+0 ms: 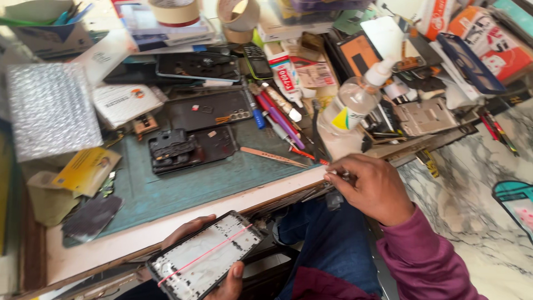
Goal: The person uses tweezers to adjust internal components of a disassembled smartphone chassis. They briefly connect a charging cable to a separate phone to test it, then return to the chassis to continue adjusting internal parts with tweezers.
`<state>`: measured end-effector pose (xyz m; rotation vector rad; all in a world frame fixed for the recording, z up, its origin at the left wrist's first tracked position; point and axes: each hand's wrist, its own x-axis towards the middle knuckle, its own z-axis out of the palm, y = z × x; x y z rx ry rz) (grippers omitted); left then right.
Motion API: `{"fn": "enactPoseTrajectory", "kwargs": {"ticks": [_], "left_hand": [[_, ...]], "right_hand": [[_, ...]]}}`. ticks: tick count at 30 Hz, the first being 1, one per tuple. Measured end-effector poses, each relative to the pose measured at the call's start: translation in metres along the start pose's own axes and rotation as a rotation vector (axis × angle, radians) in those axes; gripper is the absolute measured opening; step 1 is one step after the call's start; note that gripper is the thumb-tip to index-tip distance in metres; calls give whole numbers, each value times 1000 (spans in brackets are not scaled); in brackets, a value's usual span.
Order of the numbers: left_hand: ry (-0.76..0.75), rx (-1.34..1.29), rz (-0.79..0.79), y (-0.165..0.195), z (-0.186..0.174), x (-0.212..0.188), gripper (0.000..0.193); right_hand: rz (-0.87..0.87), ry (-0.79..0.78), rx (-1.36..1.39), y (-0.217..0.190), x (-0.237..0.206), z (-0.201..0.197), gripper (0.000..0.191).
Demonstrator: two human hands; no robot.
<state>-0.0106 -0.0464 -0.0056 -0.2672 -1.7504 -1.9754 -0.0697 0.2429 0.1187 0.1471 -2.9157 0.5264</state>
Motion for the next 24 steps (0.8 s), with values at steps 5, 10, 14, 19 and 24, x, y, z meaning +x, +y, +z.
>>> {"fn": "enactPoseTrajectory", "kwargs": {"ticks": [5, 10, 14, 19, 24], "left_hand": [[-70, 77, -55, -11, -13, 0, 82], [-79, 123, -5, -18, -18, 4, 83], [-114, 157, 0, -14, -23, 5, 82], [-78, 88, -5, -13, -18, 2, 82], [-146, 131, 32, -12, -23, 6, 85]], "right_hand": [[-188, 160, 53, -7, 20, 9, 19], [-310, 238, -63, -24, 72, 40, 35], [-182, 177, -182, -29, 107, 55, 46], [-129, 112, -125, -24, 121, 52, 35], [-404, 275, -166, -28, 118, 57, 13]]}}
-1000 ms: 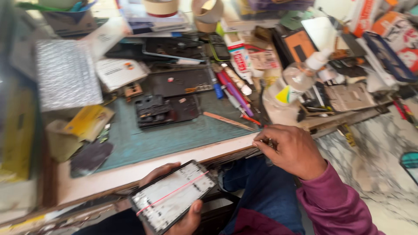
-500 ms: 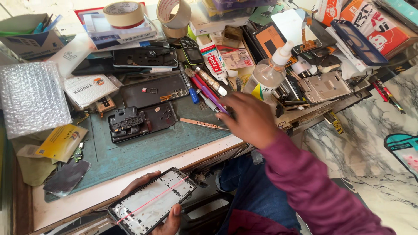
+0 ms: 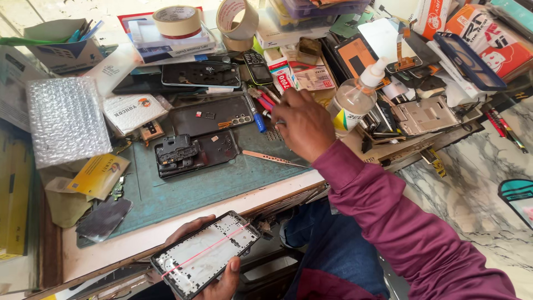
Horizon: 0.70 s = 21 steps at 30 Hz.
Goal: The person uses tweezers to adjust internal components of a disassembled smartphone chassis. They briefly connect a charging cable to a separate phone to test it, then return to the chassis to continue adjusting internal parts with tweezers.
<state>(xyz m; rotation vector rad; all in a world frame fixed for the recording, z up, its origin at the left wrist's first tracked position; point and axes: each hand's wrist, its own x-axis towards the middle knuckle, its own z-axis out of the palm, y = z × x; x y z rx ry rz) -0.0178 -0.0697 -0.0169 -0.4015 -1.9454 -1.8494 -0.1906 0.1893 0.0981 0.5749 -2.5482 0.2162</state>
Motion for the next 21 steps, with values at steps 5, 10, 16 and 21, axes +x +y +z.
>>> {"fn": "enactPoseTrajectory", "kwargs": {"ticks": [5, 10, 16, 21], "left_hand": [[42, 0, 15, 7, 3, 2, 81], [75, -25, -31, 19, 5, 5, 81], [141, -69, -78, 31, 14, 12, 83], [155, 1, -65, 39, 16, 19, 83]], "right_hand": [[24, -92, -79, -6, 4, 8, 4], [105, -204, -78, 0, 13, 20, 7], [137, -145, -25, 3, 19, 21, 8], [289, -215, 428, -5, 3, -6, 10]]}}
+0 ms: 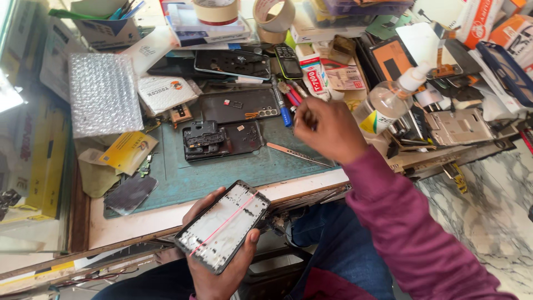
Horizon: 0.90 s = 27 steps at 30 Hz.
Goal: The person uses tweezers to adjust internal components of a disassembled smartphone chassis. They briefly connect a charging cable to a separate phone to test it, then return to the chassis to continue adjusting internal parts with tweezers.
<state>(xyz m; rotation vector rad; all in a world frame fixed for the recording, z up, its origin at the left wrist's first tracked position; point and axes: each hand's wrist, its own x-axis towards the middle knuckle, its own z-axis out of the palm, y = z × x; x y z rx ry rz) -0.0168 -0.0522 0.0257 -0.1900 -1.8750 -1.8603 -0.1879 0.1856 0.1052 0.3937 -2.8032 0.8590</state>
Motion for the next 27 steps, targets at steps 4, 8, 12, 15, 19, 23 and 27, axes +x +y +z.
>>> {"fn": "enactPoseTrajectory", "kwargs": {"ticks": [4, 8, 12, 15, 19, 23, 27], "left_hand": [[-16, 103, 1, 4, 3, 8, 85], [-17, 262, 32, 4, 5, 14, 85], [-10, 310, 41, 3, 4, 16, 87], [-12, 308, 36, 1, 4, 15, 89], [-22, 340, 63, -3, 5, 15, 91], [-34, 369, 104, -6, 5, 15, 93], [-33, 347, 86, -8, 5, 14, 95]], "right_hand": [[-104, -124, 451, -10, -31, 8, 10], [-55, -252, 637, -14, -42, 23, 14], [-213, -263, 577, -21, -43, 36, 16], [-105, -281, 578, -29, -46, 42, 17], [-186, -298, 496, -33, -44, 38, 14], [-356, -304, 431, -31, -39, 34, 16], [-346, -307, 453, -24, -38, 40, 15]]}}
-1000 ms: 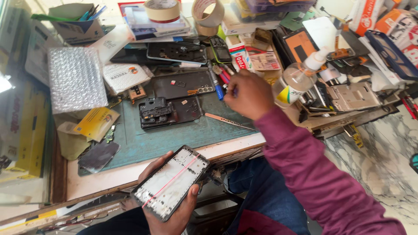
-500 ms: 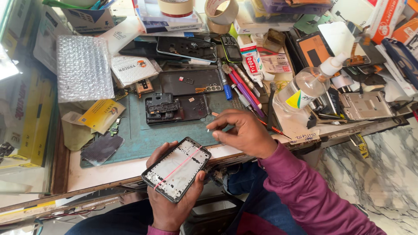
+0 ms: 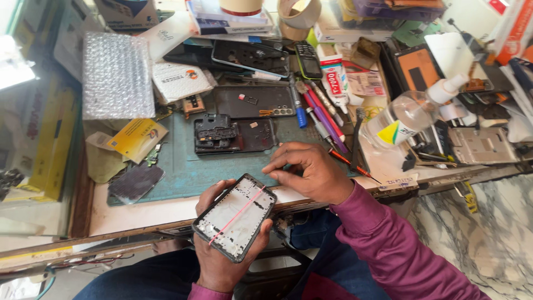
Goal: The person uses tweezers to adjust internal components of a disassembled smartphone chassis. They briefly connect a charging cable to a separate phone to test it, then return to the chassis to continue adjusting internal parts with tweezers.
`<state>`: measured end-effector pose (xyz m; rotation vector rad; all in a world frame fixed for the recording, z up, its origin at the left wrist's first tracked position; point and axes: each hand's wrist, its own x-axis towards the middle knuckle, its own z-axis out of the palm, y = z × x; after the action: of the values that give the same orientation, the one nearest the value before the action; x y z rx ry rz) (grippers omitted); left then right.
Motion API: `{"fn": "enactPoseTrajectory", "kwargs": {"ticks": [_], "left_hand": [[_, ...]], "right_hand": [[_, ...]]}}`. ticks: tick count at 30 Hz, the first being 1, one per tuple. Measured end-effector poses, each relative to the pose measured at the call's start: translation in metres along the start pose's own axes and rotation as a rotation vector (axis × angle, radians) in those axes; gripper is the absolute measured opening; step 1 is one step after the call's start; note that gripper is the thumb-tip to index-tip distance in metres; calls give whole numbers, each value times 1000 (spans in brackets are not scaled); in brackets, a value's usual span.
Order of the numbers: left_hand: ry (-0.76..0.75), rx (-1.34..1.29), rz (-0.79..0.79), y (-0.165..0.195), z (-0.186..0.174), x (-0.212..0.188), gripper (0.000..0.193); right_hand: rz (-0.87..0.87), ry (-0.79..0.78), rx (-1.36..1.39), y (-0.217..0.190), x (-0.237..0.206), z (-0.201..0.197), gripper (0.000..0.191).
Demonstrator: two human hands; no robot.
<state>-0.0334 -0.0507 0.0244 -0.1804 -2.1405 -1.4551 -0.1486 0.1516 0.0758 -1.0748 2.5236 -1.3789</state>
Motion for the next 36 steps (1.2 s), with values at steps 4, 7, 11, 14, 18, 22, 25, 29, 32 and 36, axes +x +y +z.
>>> {"fn": "enactPoseTrajectory", "kwargs": {"ticks": [4, 7, 11, 14, 18, 22, 25, 29, 32, 36], "left_hand": [[6, -47, -22, -2, 2, 0, 95], [10, -76, -58, -2, 2, 0, 95], [5, -80, -77, 0, 1, 1, 94], [-8, -127, -115, 1, -1, 2, 93], [-13, -99, -96, 1, -2, 4, 88], [-8, -107, -82, 0, -3, 5, 85], [-12, -101, -81, 0, -4, 5, 84], [-3, -122, -82, 0, -4, 5, 83], [7, -194, -106, 1, -4, 4, 82], [2, -207, -115, 0, -4, 4, 81]], "right_hand": [[255, 6, 305, 15, 0, 8, 13], [305, -15, 412, 20, -1, 9, 16], [340, -42, 421, 18, 1, 7, 21], [349, -47, 410, 13, 3, 8, 25], [367, -64, 415, 12, 7, 10, 20], [346, -57, 301, 11, 11, 11, 15], [213, -41, 150, 6, 12, 10, 10], [167, -28, 115, -1, 17, 10, 8], [182, -27, 97, -6, 19, 11, 9], [187, -25, -26, -10, 22, 13, 10]]}}
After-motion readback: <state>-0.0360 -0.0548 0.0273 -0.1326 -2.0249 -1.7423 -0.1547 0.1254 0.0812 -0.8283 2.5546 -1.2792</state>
